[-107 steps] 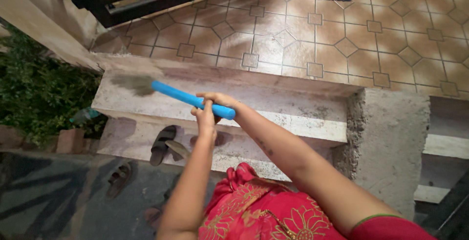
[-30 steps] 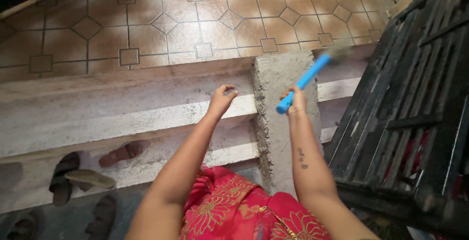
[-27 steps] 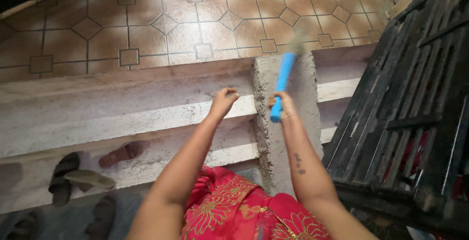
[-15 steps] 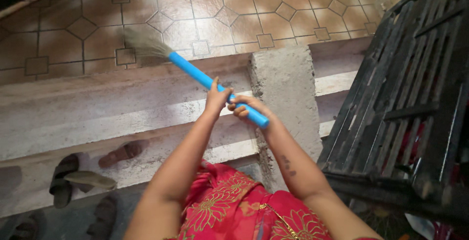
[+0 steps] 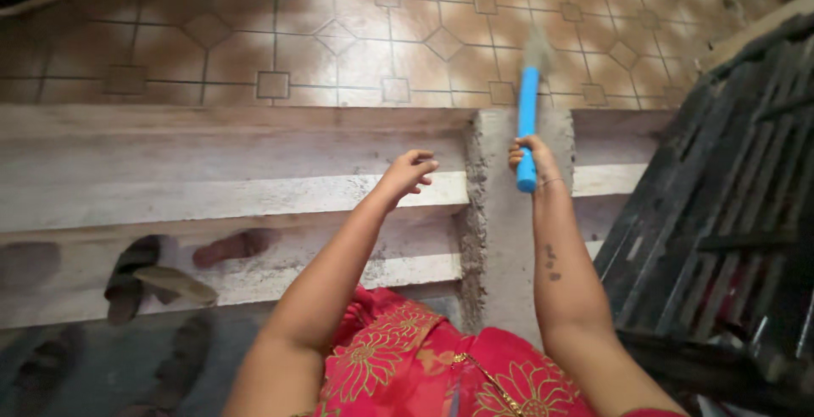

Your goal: The person sweeps outdoor stairs using a handheld broom, brushing dust and debris down each step.

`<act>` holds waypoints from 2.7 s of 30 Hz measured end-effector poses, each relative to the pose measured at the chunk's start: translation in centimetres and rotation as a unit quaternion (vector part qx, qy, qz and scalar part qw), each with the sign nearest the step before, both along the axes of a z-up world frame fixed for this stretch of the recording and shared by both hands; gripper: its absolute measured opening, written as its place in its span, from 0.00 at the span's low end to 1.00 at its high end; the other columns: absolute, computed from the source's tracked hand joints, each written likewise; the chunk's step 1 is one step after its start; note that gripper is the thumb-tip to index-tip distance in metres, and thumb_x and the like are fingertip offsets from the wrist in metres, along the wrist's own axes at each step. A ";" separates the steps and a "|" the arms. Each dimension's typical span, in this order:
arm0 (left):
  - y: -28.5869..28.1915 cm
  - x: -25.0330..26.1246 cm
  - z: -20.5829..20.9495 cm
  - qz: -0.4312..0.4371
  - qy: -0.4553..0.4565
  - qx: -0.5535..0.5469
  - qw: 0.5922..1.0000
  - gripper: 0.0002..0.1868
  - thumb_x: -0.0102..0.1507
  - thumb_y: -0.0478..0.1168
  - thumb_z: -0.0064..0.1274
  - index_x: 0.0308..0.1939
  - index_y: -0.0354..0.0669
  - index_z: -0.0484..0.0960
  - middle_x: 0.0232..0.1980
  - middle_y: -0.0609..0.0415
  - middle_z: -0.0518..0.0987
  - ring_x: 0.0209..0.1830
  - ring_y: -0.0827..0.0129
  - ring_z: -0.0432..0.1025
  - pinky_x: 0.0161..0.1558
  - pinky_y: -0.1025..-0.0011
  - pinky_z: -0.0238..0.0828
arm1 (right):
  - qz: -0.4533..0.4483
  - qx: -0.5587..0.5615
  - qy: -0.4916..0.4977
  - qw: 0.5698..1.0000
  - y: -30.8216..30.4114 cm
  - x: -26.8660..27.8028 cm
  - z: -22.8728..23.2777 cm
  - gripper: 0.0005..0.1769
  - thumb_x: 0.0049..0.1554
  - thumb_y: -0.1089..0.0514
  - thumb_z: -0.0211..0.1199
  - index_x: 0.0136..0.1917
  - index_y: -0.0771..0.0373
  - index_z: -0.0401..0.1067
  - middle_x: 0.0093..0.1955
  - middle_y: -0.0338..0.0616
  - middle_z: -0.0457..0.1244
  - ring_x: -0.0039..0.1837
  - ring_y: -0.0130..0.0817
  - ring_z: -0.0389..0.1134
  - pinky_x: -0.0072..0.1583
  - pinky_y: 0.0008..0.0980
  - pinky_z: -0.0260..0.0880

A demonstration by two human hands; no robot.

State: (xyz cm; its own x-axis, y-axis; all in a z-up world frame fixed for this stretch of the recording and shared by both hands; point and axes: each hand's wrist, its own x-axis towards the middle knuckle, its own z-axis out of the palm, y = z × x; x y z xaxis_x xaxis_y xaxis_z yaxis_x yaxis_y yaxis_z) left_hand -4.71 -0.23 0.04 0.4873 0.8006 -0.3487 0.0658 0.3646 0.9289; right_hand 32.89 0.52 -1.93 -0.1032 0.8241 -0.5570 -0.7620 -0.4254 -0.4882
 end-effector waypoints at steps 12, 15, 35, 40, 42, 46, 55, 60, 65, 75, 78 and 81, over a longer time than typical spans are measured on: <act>1.4 -7.0 -7.0 0.094 0.141 -0.112 0.979 0.33 0.60 0.51 0.59 0.65 0.39 0.72 0.57 0.39 0.78 0.50 0.52 0.74 0.33 0.54 0.75 | 0.276 0.012 -0.448 0.850 -4.5 -32.2 -5.1 0.24 0.56 0.53 0.56 0.66 0.53 0.60 0.39 0.46 0.64 0.30 0.31 0.62 0.29 0.32 0.65; 4.0 -8.7 -10.6 0.125 0.332 0.034 0.934 0.39 0.63 0.57 0.68 0.68 0.39 0.70 0.59 0.28 0.73 0.51 0.43 0.73 0.42 0.62 0.70 | 0.374 0.053 -0.363 0.852 -3.7 -36.5 0.3 0.27 0.65 0.45 0.56 0.65 0.69 0.67 0.42 0.46 0.64 0.30 0.27 0.63 0.29 0.28 0.64; 7.0 -23.3 -7.9 0.240 -0.036 0.034 0.970 0.21 0.66 0.47 0.57 0.59 0.41 0.79 0.53 0.47 0.83 0.39 0.64 0.79 0.32 0.67 0.74 | 0.023 0.073 -0.078 0.994 11.9 -24.8 -1.2 0.11 0.54 0.58 0.56 0.35 0.60 0.58 0.26 0.39 0.54 0.26 0.32 0.56 0.30 0.30 0.60; 5.0 -27.8 -10.2 0.233 -0.013 0.005 0.972 0.20 0.64 0.47 0.56 0.59 0.46 0.78 0.52 0.60 0.82 0.42 0.70 0.80 0.35 0.73 0.76 | -0.030 0.096 -0.333 0.938 10.8 -33.9 -5.1 0.14 0.50 0.65 0.56 0.48 0.57 0.56 0.28 0.45 0.57 0.27 0.38 0.61 0.29 0.39 0.66; 4.2 -30.0 -11.9 0.253 0.002 0.019 0.967 0.20 0.64 0.45 0.57 0.58 0.45 0.79 0.50 0.58 0.82 0.41 0.71 0.80 0.34 0.72 0.75 | -0.021 0.116 -0.465 0.877 9.9 -39.2 -7.3 0.21 0.54 0.64 0.59 0.59 0.66 0.56 0.33 0.45 0.59 0.29 0.39 0.62 0.30 0.43 0.65; 3.4 -34.3 -15.0 0.266 0.041 0.005 0.963 0.20 0.63 0.42 0.57 0.58 0.45 0.79 0.47 0.57 0.83 0.39 0.72 0.79 0.30 0.72 0.75 | 0.126 0.021 -0.534 0.836 6.4 -49.0 -11.3 0.52 0.49 0.66 0.58 0.80 0.56 0.35 0.34 0.51 0.62 0.32 0.46 0.68 0.32 0.45 0.70; 0.9 -39.8 -16.4 0.314 0.118 -0.026 0.942 0.24 0.59 0.45 0.61 0.58 0.44 0.78 0.46 0.54 0.83 0.34 0.68 0.79 0.24 0.69 0.74 | 0.514 0.161 -0.702 0.465 4.3 -61.6 -14.6 0.66 0.49 0.49 0.69 0.84 0.53 0.25 0.51 0.64 0.70 0.50 0.54 0.73 0.51 0.48 0.75; 1.6 -38.7 -15.7 0.410 0.123 0.018 0.904 0.39 0.62 0.49 0.61 0.68 0.29 0.63 0.55 0.31 0.76 0.46 0.50 0.74 0.43 0.61 0.73 | 0.467 0.346 -0.427 0.693 4.8 -64.7 -10.7 0.41 0.56 0.47 0.64 0.80 0.58 0.59 0.50 0.52 0.72 0.42 0.36 0.72 0.43 0.36 0.74; 1.3 -34.8 -13.7 0.523 0.154 0.145 0.826 0.55 0.58 0.48 0.65 0.77 0.31 0.44 0.75 0.27 0.59 0.74 0.43 0.59 0.70 0.60 0.56 | 0.480 0.290 -0.337 0.757 3.5 -60.4 -1.3 0.39 0.53 0.55 0.61 0.77 0.58 0.61 0.45 0.48 0.69 0.35 0.32 0.70 0.35 0.35 0.73; 1.3 -24.0 -6.1 0.373 0.030 0.141 0.916 0.44 0.61 0.39 0.57 0.78 0.46 0.50 0.71 0.42 0.70 0.46 0.59 0.80 0.40 0.69 0.77 | 0.289 0.099 -0.289 0.907 4.4 -43.7 -3.1 0.29 0.52 0.58 0.64 0.66 0.61 0.66 0.40 0.50 0.67 0.32 0.34 0.67 0.32 0.36 0.70; 1.4 -20.3 -5.7 0.333 0.006 0.164 0.929 0.38 0.63 0.37 0.55 0.75 0.45 0.56 0.69 0.45 0.71 0.40 0.66 0.81 0.32 0.74 0.75 | 0.221 0.049 -0.332 0.916 2.8 -32.7 -5.8 0.20 0.50 0.57 0.63 0.57 0.57 0.69 0.37 0.45 0.65 0.32 0.33 0.65 0.32 0.35 0.68; 1.3 -17.1 -5.8 0.306 0.017 0.184 0.934 0.33 0.63 0.36 0.55 0.71 0.43 0.63 0.67 0.46 0.73 0.38 0.68 0.81 0.31 0.75 0.74 | 0.143 -0.023 -0.330 0.933 -0.7 -23.0 -7.5 0.11 0.50 0.57 0.63 0.48 0.56 0.71 0.34 0.42 0.64 0.31 0.33 0.65 0.33 0.36 0.68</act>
State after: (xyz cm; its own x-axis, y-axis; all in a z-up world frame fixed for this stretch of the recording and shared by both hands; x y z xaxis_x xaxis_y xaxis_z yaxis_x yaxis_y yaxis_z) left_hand -21.79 1.07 -5.75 -0.1078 0.9942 -0.0023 -0.0179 0.0004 0.9998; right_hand 9.86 -0.14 -9.45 0.0634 0.7885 -0.6117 -0.1533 -0.5980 -0.7867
